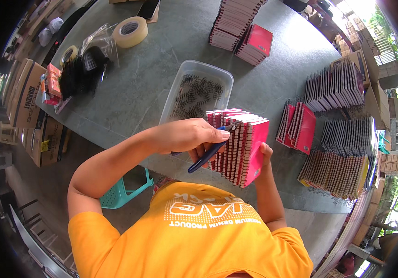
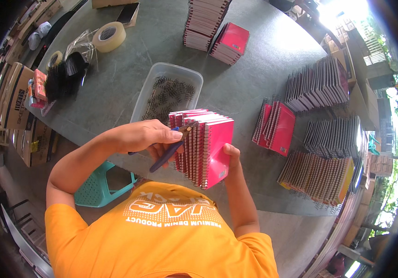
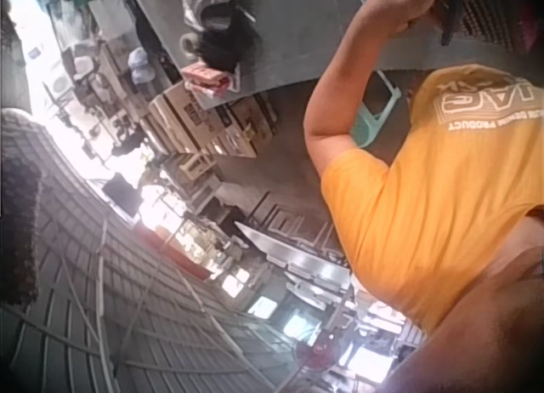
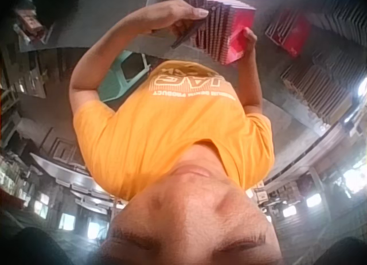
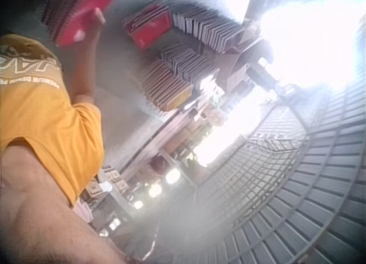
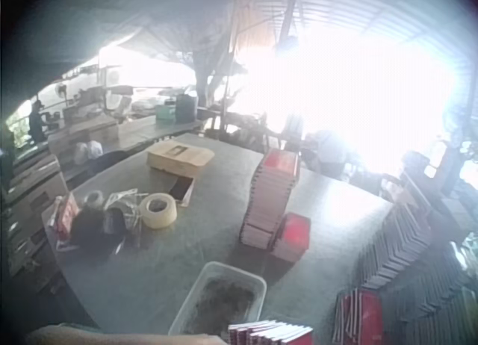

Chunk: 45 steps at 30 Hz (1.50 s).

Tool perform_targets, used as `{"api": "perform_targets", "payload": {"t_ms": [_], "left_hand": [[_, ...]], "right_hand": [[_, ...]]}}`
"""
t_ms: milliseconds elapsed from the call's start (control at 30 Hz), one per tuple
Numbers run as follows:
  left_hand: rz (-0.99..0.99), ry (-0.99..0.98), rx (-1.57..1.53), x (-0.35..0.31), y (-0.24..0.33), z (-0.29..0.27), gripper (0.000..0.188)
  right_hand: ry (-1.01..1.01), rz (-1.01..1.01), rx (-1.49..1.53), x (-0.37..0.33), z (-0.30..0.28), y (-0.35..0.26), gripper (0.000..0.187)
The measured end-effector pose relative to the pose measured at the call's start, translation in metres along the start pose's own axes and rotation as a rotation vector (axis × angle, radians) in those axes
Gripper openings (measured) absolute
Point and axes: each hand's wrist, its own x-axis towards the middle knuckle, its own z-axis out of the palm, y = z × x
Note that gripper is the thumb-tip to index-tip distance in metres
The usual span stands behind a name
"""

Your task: The person uses a pair of snips to trim the wire coils on stacks of spiral-bound notebooks and stacks the finished items on a table.

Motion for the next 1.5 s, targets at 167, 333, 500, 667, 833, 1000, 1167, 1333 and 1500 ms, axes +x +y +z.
{"api": "perform_targets", "payload": {"t_ms": [167,333,500,667,833,1000,1167,1333,1500], "left_hand": [[0.376,0.713,1.152,0.011,-0.021,0.017,0.041],[0.129,0.298,0.693,-0.004,0.006,0.008,0.043],[0.002,0.035,0.029,0.005,-0.001,0.012,0.049],[0.393,0.580,0.970,0.009,-0.012,0.034,0.037],[0.355,0.564,1.033,-0.032,-0.019,0.032,0.041],[0.364,1.499,0.930,-0.060,-0.103,-0.065,0.042],[0.062,1.723,1.538,-0.051,-0.191,-0.098,0.043],[0.822,0.974,0.980,-0.004,-0.063,0.010,0.044],[0.323,-0.315,0.680,0.080,-0.078,0.074,0.103]], "right_hand": [[0.089,-0.033,-0.063,-0.002,-0.003,0.001,0.063],[0.190,-0.039,-0.159,-0.004,0.006,-0.005,0.062],[0.227,0.010,-0.188,-0.010,0.007,-0.006,0.060],[0.302,-0.040,-0.242,-0.017,0.016,0.002,0.059],[0.095,0.044,-0.044,-0.030,0.011,0.003,0.060],[0.214,0.168,-0.088,-0.056,0.031,-0.002,0.065],[0.270,0.447,-0.685,-0.056,0.061,0.004,0.082],[0.150,0.791,-1.455,-0.038,0.070,0.030,0.093],[-0.016,1.131,-1.433,-0.026,0.091,0.027,0.080]]}}
